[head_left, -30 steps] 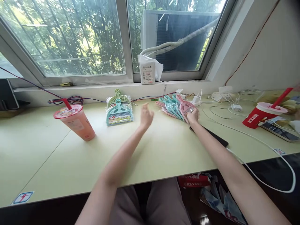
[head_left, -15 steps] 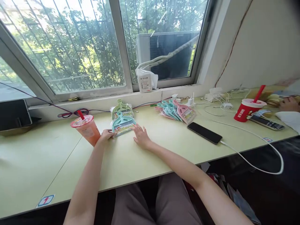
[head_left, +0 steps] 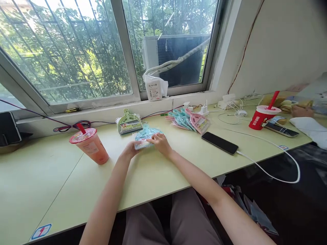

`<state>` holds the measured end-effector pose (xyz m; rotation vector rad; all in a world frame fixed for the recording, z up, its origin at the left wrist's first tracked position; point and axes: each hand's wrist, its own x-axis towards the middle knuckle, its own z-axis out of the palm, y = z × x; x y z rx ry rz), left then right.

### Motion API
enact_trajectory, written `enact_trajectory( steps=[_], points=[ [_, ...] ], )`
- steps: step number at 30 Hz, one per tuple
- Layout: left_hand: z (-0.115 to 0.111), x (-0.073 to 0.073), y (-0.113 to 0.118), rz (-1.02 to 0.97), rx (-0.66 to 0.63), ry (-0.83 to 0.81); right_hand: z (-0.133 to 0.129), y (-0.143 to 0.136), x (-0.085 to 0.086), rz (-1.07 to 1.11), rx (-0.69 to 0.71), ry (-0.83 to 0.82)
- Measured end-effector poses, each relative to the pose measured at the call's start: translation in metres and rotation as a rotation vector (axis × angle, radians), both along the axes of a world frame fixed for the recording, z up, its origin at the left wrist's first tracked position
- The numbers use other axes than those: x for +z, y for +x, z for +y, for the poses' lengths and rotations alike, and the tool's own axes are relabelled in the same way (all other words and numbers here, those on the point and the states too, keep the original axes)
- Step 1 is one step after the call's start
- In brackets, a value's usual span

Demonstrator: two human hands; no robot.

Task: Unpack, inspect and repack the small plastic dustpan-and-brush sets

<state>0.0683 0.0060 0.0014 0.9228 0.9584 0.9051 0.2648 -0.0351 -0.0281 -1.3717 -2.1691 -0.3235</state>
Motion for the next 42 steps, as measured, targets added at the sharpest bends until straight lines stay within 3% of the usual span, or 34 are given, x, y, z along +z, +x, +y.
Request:
enact_trajectory(
  steps=[5,11,17,20,23,26,29,31,33,38,42],
  points=[
    [0.001,-0.003,-0.005,-0.069,0.041,-0.062,-0.007,0.003,0.001,-0.075,0.125,0.040],
    [0.004,-0.011,-0.015,-0.145,0.274,0.028,-0.014,0.000,-0.002,-0.066,0.190,0.028],
    [0.000,-0.015,-0.017,-0.222,0.335,0.075,-0.015,-0.004,-0.003,0.249,0.254,0.012],
    [-0.005,-0.015,-0.008,-0.260,0.336,0.105,-0.011,-0.007,-0.003,0.503,0.186,-0.083],
    [-0.008,-0.015,-0.002,-0.256,0.272,0.132,-0.005,-0.007,-0.005,0.854,0.038,-0.273],
    [-0.009,-0.017,-0.003,-0.215,0.109,0.152,0.002,-0.005,-0.009,1.229,-0.001,-0.426],
    [-0.009,-0.021,-0.007,-0.115,-0.137,0.162,0.007,0.002,-0.011,1.566,-0.047,-0.411],
    [-0.009,-0.025,-0.008,-0.059,-0.220,0.172,0.010,0.008,-0.011,1.719,-0.070,-0.385],
    [-0.008,-0.029,-0.006,-0.041,-0.167,0.171,0.011,0.014,-0.011,1.764,-0.066,-0.423],
    [-0.001,-0.032,0.002,0.031,0.214,0.104,0.009,0.019,-0.005,1.676,-0.046,-0.552],
    [0.001,-0.028,0.004,0.021,0.338,0.075,0.006,0.018,0.003,1.686,0.034,-0.510]
  ],
)
